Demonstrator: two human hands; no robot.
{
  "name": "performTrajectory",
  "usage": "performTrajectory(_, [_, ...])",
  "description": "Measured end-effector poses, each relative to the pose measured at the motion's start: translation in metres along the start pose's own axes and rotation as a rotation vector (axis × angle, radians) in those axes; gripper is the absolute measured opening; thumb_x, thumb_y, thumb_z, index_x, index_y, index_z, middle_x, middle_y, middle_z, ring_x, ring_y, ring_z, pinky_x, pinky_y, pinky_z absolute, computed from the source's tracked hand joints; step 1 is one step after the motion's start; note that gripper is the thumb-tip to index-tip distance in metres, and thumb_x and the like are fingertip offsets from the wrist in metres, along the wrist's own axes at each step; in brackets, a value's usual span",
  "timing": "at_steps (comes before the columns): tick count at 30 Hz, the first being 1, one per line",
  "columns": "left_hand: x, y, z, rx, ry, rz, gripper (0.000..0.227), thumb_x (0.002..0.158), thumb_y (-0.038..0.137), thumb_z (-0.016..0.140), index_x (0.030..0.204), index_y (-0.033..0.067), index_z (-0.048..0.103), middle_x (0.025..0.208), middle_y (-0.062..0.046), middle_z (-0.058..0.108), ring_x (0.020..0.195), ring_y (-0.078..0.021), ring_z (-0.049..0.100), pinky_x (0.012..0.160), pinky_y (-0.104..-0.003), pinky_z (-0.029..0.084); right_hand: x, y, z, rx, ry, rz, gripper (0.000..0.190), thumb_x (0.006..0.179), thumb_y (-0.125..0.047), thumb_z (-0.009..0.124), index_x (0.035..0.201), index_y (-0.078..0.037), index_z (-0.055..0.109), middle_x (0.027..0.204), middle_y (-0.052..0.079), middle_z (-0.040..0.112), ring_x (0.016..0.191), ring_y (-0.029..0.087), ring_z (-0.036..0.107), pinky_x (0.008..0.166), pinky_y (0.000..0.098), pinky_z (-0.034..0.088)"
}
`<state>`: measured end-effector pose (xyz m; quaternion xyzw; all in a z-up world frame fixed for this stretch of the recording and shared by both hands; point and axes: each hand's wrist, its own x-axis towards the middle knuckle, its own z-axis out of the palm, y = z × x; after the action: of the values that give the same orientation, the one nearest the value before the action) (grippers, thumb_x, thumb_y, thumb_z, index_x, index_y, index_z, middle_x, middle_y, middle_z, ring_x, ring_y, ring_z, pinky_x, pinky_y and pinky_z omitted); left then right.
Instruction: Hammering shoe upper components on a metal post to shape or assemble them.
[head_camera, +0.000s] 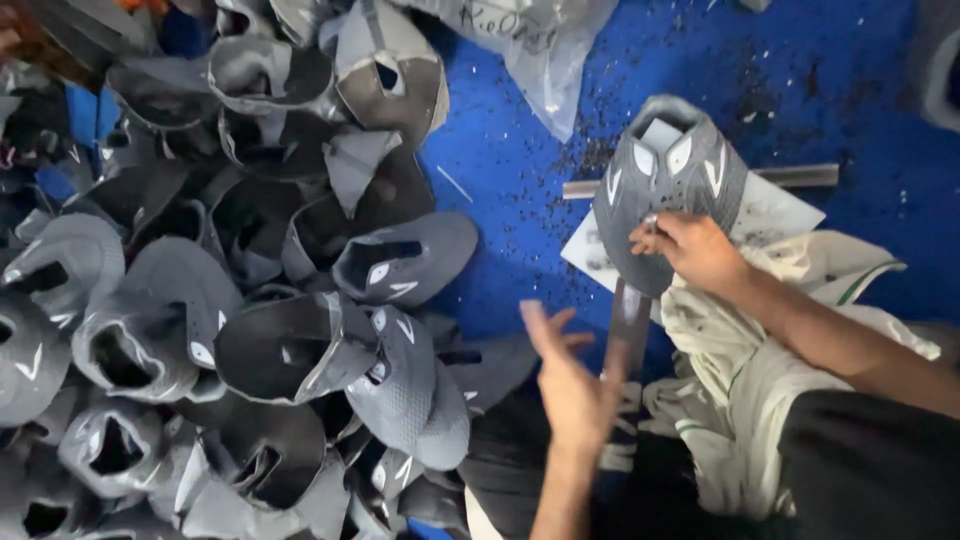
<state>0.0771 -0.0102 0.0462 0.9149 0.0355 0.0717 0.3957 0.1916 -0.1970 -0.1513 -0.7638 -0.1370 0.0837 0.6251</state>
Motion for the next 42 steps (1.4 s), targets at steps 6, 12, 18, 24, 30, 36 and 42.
performTrajectory(6, [0.071,0.055,-0.064,-0.115,0.224,-0.391,0.133,0.086,0.012,0.081,0.163,0.0084,-0.027,0.097,-0.014,0.079,0.055,-0.0239,0.059,0.050,-0.035,0.049,0.000,-0.019,0.001,0.000,0.021,0.066,0.008,0.098,0.003,0.059,0.102,0.006,0.065,0.099,0.016,0.076,0.090,0.022,0.077,0.076,0.0323,0.062])
performTrajectory(12, [0.003,-0.026,-0.024,0.615,-0.260,0.229,0.078,0.099,0.053,0.072,0.158,0.0135,0.041,0.114,-0.011,0.069,0.102,-0.0270,0.070,0.081,-0.036,0.059,0.001,-0.015,0.001,-0.039,0.020,0.094,0.010,0.098,0.001,0.058,0.102,0.004,0.067,0.096,0.014,0.076,0.086,0.021,0.076,0.076,0.0317,0.061])
performTrajectory(18, [-0.069,-0.016,0.025,0.703,-0.640,-0.111,0.116,0.067,0.038,0.085,0.155,-0.0001,0.021,0.117,-0.023,0.055,0.096,-0.0385,0.066,0.068,-0.042,0.058,0.004,-0.013,-0.038,0.740,0.211,0.298,0.012,0.107,-0.005,0.051,0.110,-0.002,0.062,0.113,0.013,0.074,0.103,0.023,0.074,0.094,0.0358,0.063])
performTrajectory(24, [-0.056,-0.019,0.023,0.520,-0.614,-0.317,0.106,0.079,0.031,0.080,0.158,-0.0020,0.018,0.108,-0.019,0.060,0.082,-0.0351,0.069,0.061,-0.042,0.058,0.038,-0.048,-0.098,0.464,0.307,0.164,0.011,0.106,0.001,0.055,0.115,0.003,0.061,0.126,0.015,0.067,0.116,0.023,0.070,0.103,0.0376,0.060])
performTrajectory(30, [-0.056,-0.029,0.026,0.425,-0.576,-0.350,0.101,0.072,0.026,0.081,0.154,-0.0004,0.027,0.111,-0.022,0.064,0.081,-0.0372,0.071,0.064,-0.044,0.058,0.086,-0.077,-0.066,0.157,0.026,0.212,0.013,0.104,-0.001,0.055,0.110,0.001,0.066,0.117,0.014,0.073,0.108,0.022,0.074,0.096,0.0330,0.062])
performTrajectory(36, [-0.082,-0.048,-0.003,-0.015,-0.603,-0.688,0.089,0.071,0.022,0.082,0.150,0.0075,0.043,0.109,-0.022,0.075,0.098,-0.0325,0.076,0.086,-0.038,0.059,0.079,-0.025,-0.038,0.255,-0.150,0.161,0.007,0.102,0.003,0.054,0.105,0.003,0.061,0.116,0.012,0.075,0.109,0.020,0.074,0.094,0.0322,0.060])
performTrajectory(42, [-0.060,0.001,-0.022,-0.177,-0.255,-0.460,0.082,0.071,0.011,0.081,0.144,0.0010,0.048,0.108,-0.015,0.073,0.098,-0.0246,0.071,0.092,-0.036,0.055,0.080,-0.026,-0.028,0.267,-0.081,0.282,0.006,0.099,0.000,0.058,0.102,0.003,0.062,0.112,0.012,0.076,0.106,0.019,0.075,0.091,0.0305,0.062])
